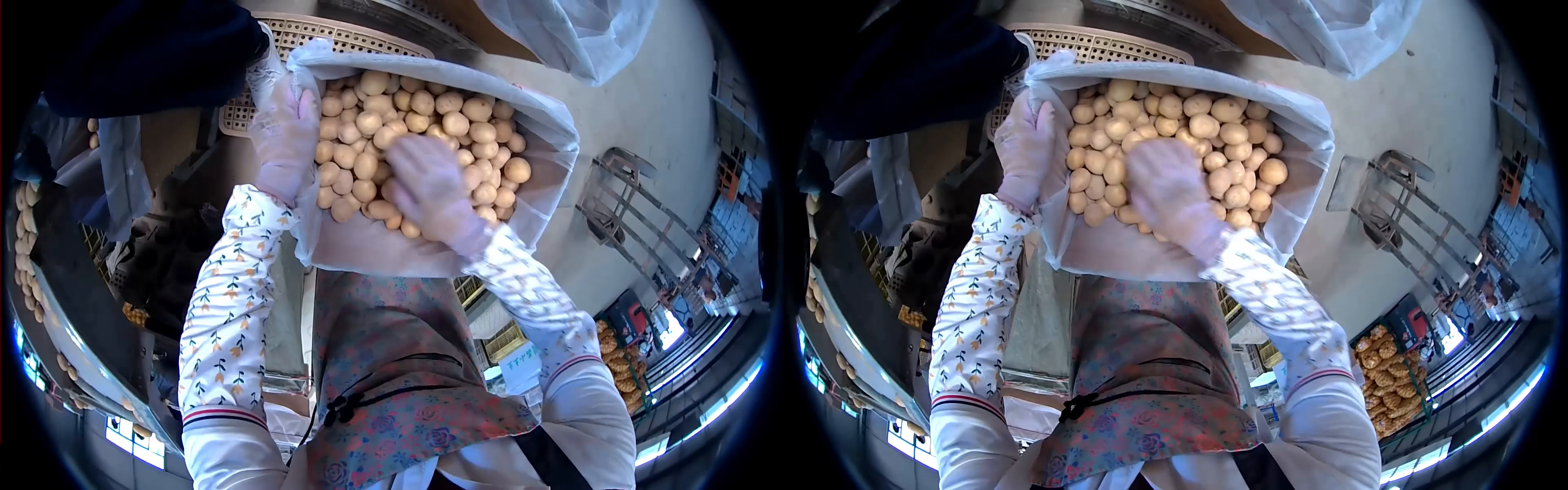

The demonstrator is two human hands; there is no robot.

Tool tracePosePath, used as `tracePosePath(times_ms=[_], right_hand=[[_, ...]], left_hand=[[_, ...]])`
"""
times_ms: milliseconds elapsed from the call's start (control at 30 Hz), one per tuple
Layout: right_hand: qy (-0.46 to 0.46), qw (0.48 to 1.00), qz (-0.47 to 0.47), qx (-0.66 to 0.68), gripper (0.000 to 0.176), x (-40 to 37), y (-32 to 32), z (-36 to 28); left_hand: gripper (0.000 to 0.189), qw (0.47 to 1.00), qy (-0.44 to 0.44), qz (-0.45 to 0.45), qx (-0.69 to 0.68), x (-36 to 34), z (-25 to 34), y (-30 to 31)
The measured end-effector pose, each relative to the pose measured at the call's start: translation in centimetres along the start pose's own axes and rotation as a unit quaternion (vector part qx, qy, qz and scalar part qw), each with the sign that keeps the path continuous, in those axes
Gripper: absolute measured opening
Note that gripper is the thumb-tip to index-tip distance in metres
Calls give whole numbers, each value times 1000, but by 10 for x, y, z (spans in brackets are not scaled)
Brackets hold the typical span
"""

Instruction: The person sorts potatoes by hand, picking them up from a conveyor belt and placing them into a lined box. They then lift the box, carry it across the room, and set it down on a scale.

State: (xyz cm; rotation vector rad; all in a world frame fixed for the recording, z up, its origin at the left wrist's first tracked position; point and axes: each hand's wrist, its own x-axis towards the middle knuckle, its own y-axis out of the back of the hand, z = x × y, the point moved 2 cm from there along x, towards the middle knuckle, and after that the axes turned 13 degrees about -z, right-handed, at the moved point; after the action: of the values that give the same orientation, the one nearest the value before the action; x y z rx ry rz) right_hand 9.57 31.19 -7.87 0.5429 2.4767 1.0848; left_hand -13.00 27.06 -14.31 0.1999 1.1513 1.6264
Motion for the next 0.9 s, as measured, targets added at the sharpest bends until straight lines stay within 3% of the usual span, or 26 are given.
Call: tracePosePath(times_ms=[67,133,167,267,300,433,533,567,667,733,800,867,900], right_hand=[[27,996,-74,33,44,46,-59,1],[-44,984,-153,-76,34,91,-113,10],[-117,948,-282,-89,44,117,-125,15],[-193,916,-325,-134,48,137,-124,6],[-219,878,-416,-96,49,138,-119,5],[-255,830,-488,-88,55,141,-105,1],[-289,844,-439,-106,74,140,-118,9],[-246,844,-453,-147,62,137,-122,9],[-190,855,-472,-99,76,136,-114,2],[-210,870,-433,-108,71,136,-125,-5],[-231,845,-479,-57,72,128,-130,-2],[-130,868,-470,-92,69,104,-118,-5],[-124,845,-517,-60,60,94,-108,-6]], left_hand=[[32,1000,-3,-3,-12,1,1,6],[33,1000,-3,-4,-27,-1,1,6],[29,1000,-3,8,-28,0,0,4],[29,999,-19,42,-15,0,0,0],[28,999,-4,22,-35,-1,1,2],[27,999,24,-7,-23,-1,9,10],[30,1000,17,-10,-17,2,9,6],[30,1000,12,-5,-17,2,8,5],[31,1000,14,-4,0,0,7,6],[32,1000,15,-1,6,-1,8,2],[33,1000,10,7,8,1,4,1],[32,999,13,2,29,3,3,2],[31,999,20,4,39,2,4,2]])
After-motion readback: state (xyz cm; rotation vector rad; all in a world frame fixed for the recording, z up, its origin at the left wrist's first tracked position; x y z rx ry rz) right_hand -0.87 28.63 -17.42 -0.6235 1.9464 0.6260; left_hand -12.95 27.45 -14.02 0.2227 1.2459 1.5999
